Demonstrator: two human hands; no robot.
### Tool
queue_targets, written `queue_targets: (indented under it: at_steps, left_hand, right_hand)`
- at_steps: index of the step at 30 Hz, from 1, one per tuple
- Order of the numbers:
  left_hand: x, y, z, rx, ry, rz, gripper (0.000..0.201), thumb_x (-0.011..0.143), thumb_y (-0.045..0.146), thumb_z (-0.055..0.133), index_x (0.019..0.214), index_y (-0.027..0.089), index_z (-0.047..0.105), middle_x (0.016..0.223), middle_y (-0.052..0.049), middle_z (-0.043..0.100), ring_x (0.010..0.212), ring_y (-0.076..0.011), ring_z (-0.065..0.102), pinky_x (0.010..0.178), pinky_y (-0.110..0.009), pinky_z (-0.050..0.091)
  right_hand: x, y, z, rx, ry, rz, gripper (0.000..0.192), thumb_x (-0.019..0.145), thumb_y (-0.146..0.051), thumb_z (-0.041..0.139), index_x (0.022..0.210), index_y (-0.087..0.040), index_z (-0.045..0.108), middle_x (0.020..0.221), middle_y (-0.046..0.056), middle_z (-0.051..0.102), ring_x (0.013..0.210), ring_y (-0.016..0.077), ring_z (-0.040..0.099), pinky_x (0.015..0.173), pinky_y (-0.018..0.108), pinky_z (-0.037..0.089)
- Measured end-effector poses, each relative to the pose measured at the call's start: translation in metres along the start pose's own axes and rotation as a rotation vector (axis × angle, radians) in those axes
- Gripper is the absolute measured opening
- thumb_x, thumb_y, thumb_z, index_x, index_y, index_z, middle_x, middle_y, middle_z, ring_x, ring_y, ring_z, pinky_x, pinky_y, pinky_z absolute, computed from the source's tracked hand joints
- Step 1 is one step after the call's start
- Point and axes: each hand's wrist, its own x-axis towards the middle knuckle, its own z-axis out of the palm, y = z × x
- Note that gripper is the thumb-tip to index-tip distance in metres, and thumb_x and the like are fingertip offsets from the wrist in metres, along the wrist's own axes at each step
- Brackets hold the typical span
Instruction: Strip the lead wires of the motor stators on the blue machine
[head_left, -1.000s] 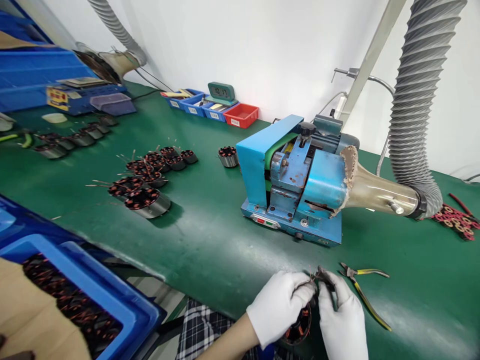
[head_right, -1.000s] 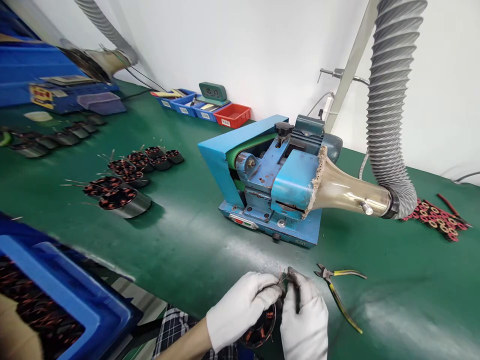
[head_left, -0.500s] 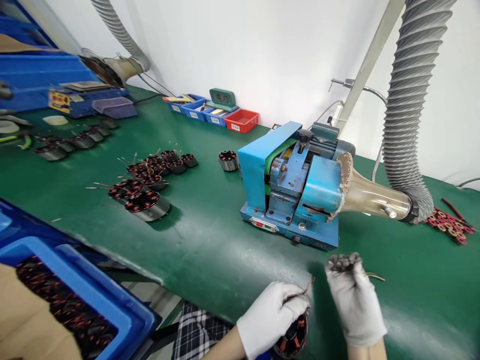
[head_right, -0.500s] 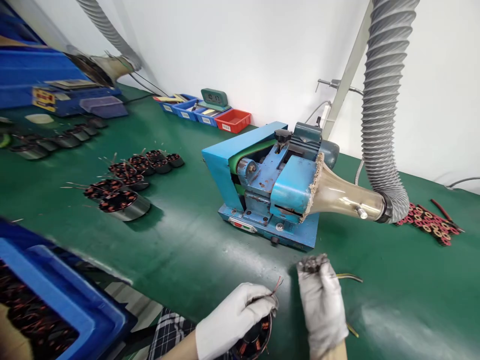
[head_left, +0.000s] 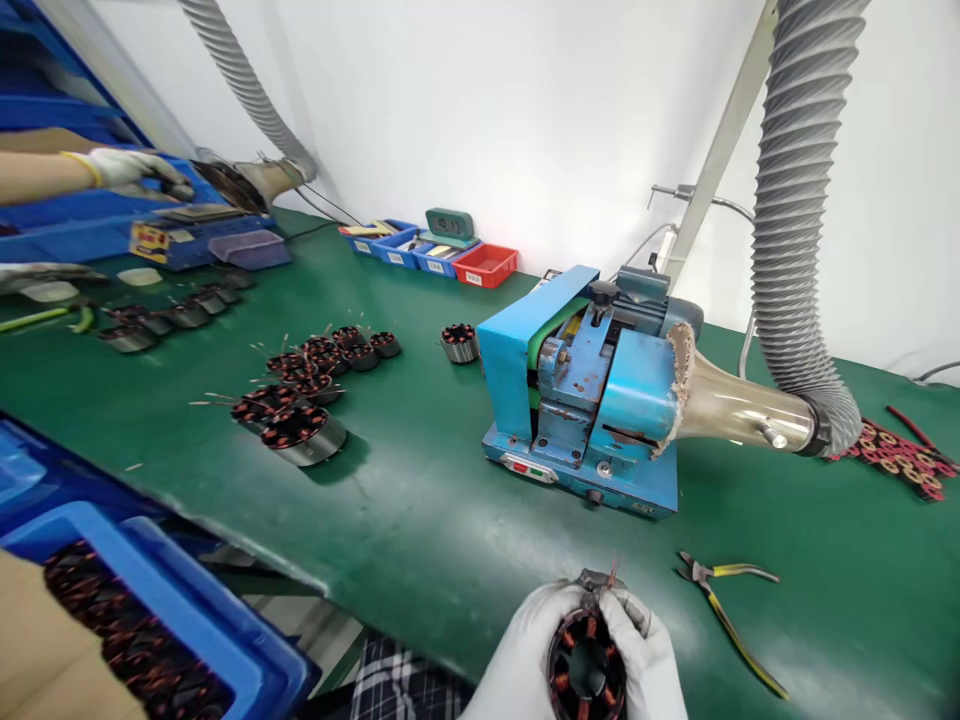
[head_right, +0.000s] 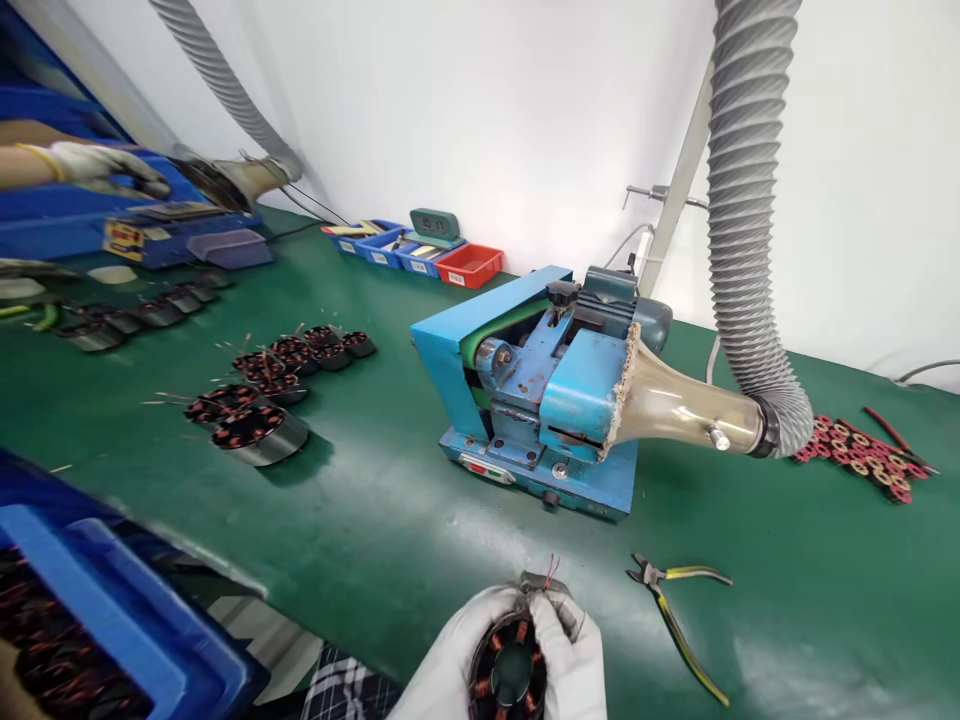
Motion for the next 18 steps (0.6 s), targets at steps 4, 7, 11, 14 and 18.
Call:
queue_targets:
  at_steps: [4, 7, 11, 14, 18]
  left_hand:
    - [0.017, 0.027, 0.010, -0.162, 0.088, 0.047, 0.073, 0.049, 0.010, 0.072, 0.116, 0.020, 0.045, 0.119, -0.011, 0.055, 0.106, -0.0288, 0.054, 0.091, -0.040, 0.045]
    - [0.041, 0.050, 0.006, -0.282, 0.133, 0.116, 0.071, 0.049, 0.003, 0.066, 0.113, 0.019, 0.041, 0.118, -0.010, 0.056, 0.104, -0.0249, 0.056, 0.091, -0.036, 0.046]
    - [0.071, 0.065, 0.003, -0.444, 0.131, 0.064, 0.061, 0.053, 0.000, 0.064, 0.106, 0.021, 0.043, 0.116, -0.008, 0.057, 0.105, -0.0236, 0.056, 0.093, -0.035, 0.045]
    - [0.087, 0.067, 0.001, -0.502, 0.094, 0.048, 0.050, 0.059, 0.003, 0.065, 0.102, 0.021, 0.045, 0.116, -0.007, 0.058, 0.106, -0.0220, 0.056, 0.093, -0.034, 0.045]
    - [0.097, 0.071, 0.001, -0.498, 0.094, 0.008, 0.036, 0.065, 0.011, 0.066, 0.096, 0.020, 0.048, 0.106, -0.006, 0.062, 0.103, -0.0221, 0.057, 0.086, -0.033, 0.048]
  right_hand:
    - [0.011, -0.042, 0.027, 0.076, -0.078, -0.002, 0.036, 0.048, -0.045, 0.080, 0.066, -0.016, 0.070, 0.068, 0.004, 0.070, 0.062, 0.0178, 0.062, 0.062, 0.027, 0.049]
    - [0.023, -0.070, 0.045, 0.157, -0.136, -0.070, 0.030, 0.050, -0.038, 0.080, 0.068, -0.017, 0.069, 0.070, 0.002, 0.070, 0.065, 0.0161, 0.062, 0.064, 0.026, 0.049]
    - [0.043, -0.084, 0.058, 0.230, -0.180, -0.115, 0.030, 0.047, -0.035, 0.082, 0.066, -0.016, 0.069, 0.068, 0.002, 0.070, 0.063, 0.0163, 0.062, 0.064, 0.028, 0.050]
    - [0.054, -0.088, 0.060, 0.269, -0.168, -0.117, 0.030, 0.045, -0.035, 0.083, 0.065, -0.017, 0.069, 0.066, 0.000, 0.070, 0.063, 0.0140, 0.062, 0.066, 0.025, 0.050]
    - [0.059, -0.093, 0.061, 0.301, -0.150, -0.088, 0.028, 0.046, -0.035, 0.082, 0.065, -0.018, 0.068, 0.066, -0.001, 0.070, 0.064, 0.0139, 0.062, 0.065, 0.026, 0.051]
